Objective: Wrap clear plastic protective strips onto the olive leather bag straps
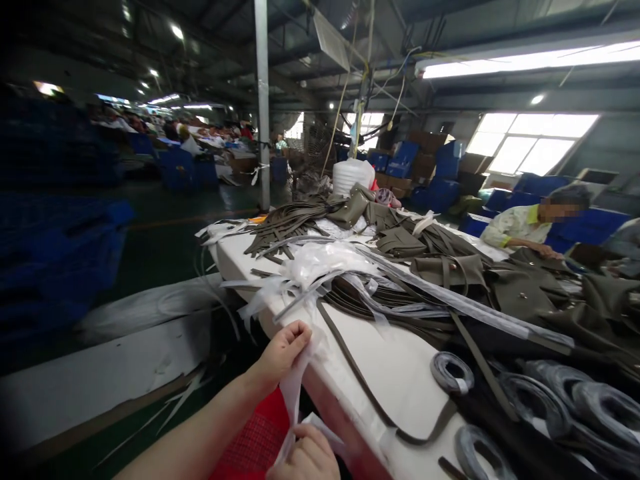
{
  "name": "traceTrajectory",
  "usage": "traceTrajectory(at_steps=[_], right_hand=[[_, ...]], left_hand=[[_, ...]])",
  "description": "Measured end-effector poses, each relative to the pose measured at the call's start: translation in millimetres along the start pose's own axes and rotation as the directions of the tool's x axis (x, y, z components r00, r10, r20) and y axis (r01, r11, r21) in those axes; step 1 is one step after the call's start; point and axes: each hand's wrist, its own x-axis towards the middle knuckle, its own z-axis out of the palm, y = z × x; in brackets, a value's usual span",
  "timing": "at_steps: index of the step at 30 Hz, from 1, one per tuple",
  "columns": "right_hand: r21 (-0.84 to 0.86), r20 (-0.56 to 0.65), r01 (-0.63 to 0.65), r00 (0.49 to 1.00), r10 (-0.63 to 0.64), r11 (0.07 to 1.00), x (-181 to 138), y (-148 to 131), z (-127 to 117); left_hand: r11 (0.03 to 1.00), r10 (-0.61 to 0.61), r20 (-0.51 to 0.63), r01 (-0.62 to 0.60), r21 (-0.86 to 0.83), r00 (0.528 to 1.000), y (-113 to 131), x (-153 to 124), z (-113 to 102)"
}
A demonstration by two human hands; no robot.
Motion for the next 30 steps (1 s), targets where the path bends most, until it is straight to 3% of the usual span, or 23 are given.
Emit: traceTrajectory(at_steps=[1, 2, 4, 5, 8, 13, 18, 21, 24, 25, 27, 29, 30], right_hand=[[-0.006, 0.097, -0.119, 0.988, 0.119, 0.993, -5.7, 7.0, 3.2], [-0.04, 0.201, -0.254, 0.945, 0.257, 0.966, -12.6, 15.1, 3.6], [-0.169, 0.354, -0.471, 0.791, 0.499, 0.866, -25.7, 30.4, -3.4], [-0.213, 0.376, -0.526, 0.734, 0.566, 0.823, -29.6, 35.8, -10.7], [-0.102, 0.317, -0.639, 0.705, 0.634, 0.762, -20.3, 35.4, -44.2], [0.213, 0.078, -0.749, 0.653, 0.753, 0.628, 37.0, 5.2, -102.8], [0.219, -0.015, -0.789, 0.585, 0.811, 0.573, 44.7, -3.5, -119.3], [0.165, -0.036, -0.765, 0.626, 0.779, 0.622, 37.0, -4.7, -126.6], [0.161, 0.028, -0.688, 0.72, 0.694, 0.707, 36.2, -11.5, -141.1], [0.181, 0.064, -0.665, 0.743, 0.666, 0.724, 37.4, -14.8, -146.7], [0.242, 0.146, -0.605, 0.796, 0.588, 0.759, 41.8, -22.7, -157.2], [0.319, 0.224, -0.541, 0.841, 0.493, 0.778, 48.7, -31.2, -164.5], [0.364, 0.267, -0.517, 0.855, 0.445, 0.775, 53.1, -35.3, -166.3]], left_hand=[[1.0, -0.009, 0.002, 0.009, 0.003, 1.0, 0.0, -1.3, -5.8], [1.0, -0.02, 0.007, 0.02, 0.002, 1.0, -1.3, -2.8, -10.7], [0.999, -0.044, 0.025, 0.044, -0.002, 0.999, -7.3, -6.2, -16.6], [0.998, -0.057, 0.033, 0.057, -0.007, 0.998, -11.4, -8.0, -17.3], [0.996, -0.087, 0.097, 0.087, 0.009, 0.991, -25.0, -12.7, -10.7], [0.991, -0.103, 0.328, 0.07, 0.111, 0.939, -46.7, -21.1, 20.8], [0.972, -0.097, 0.423, -0.006, 0.235, 0.901, -61.6, -33.1, 47.1], [0.963, -0.049, 0.448, -0.076, 0.258, 0.893, -55.2, -36.2, 51.8], [0.986, -0.114, 0.448, 0.045, 0.161, 0.887, -28.8, -42.6, 45.2], [0.984, -0.174, 0.488, 0.139, 0.107, 0.855, -15.5, -47.3, 40.3], [0.937, -0.28, 0.637, 0.348, 0.019, 0.718, 15.0, -60.9, 28.5], [0.862, -0.294, 0.771, 0.505, -0.041, 0.565, 44.1, -76.1, 17.9], [0.827, -0.278, 0.802, 0.557, -0.081, 0.529, 55.1, -81.9, 14.6]])
